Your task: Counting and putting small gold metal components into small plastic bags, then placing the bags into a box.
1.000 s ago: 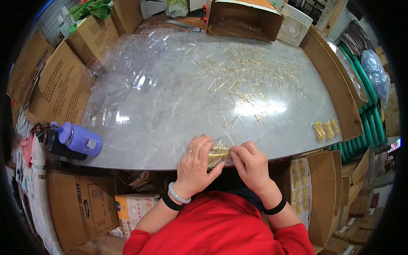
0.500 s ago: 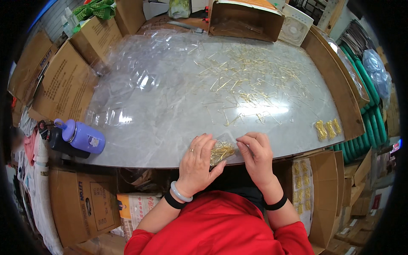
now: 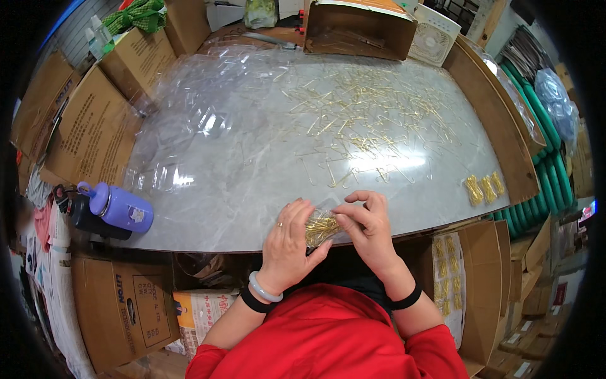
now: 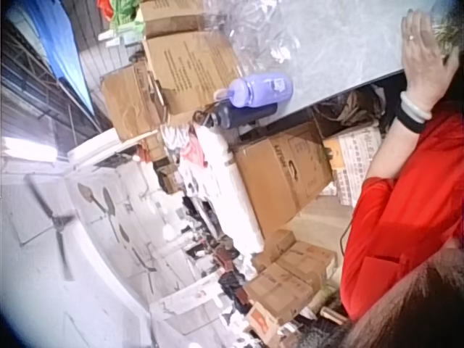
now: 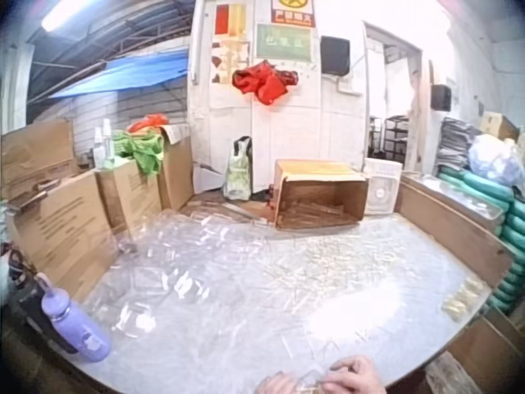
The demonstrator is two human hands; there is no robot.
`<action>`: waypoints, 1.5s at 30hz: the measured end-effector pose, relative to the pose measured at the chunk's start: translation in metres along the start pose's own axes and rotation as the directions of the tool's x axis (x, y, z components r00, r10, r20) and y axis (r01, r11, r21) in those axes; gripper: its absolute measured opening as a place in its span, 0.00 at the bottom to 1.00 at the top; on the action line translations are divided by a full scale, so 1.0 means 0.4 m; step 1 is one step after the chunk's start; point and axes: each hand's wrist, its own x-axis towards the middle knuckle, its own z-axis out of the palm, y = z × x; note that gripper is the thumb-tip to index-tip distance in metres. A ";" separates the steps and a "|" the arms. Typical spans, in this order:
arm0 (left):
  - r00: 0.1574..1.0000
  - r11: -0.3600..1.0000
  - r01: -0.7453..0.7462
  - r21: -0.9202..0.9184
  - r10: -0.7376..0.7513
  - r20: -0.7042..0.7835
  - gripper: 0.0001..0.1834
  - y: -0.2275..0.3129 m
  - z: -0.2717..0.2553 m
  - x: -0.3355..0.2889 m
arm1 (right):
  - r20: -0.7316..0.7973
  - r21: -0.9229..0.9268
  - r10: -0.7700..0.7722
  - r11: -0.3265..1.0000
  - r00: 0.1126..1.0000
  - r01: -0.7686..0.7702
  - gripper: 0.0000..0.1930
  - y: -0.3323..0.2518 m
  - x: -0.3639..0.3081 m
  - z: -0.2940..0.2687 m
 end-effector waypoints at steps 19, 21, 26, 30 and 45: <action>0.995 0.990 0.065 -0.127 -0.074 -0.065 0.46 -0.003 0.000 -0.018 | 0.069 -0.307 -0.260 0.913 0.963 0.269 0.07 -0.042 0.036 0.035; 0.995 0.989 0.071 -0.131 -0.080 -0.058 0.47 -0.004 0.002 -0.019 | 0.060 -0.329 -0.276 0.902 0.959 0.280 0.07 -0.056 0.038 0.038; 0.993 0.972 0.109 -0.210 -0.118 -0.028 0.47 -0.008 0.002 -0.025 | 0.202 -0.208 -0.344 0.900 0.917 0.383 0.06 -0.082 0.059 0.056; 0.991 0.963 0.132 -0.235 -0.136 0.000 0.48 -0.011 -0.009 -0.024 | 0.316 -0.124 -0.362 0.901 0.877 0.417 0.05 -0.059 0.060 0.033; 0.982 0.990 0.098 -0.101 -0.079 0.174 0.25 -0.005 -0.040 0.006 | 0.227 -0.172 -0.290 0.928 0.930 0.331 0.25 -0.037 0.019 0.000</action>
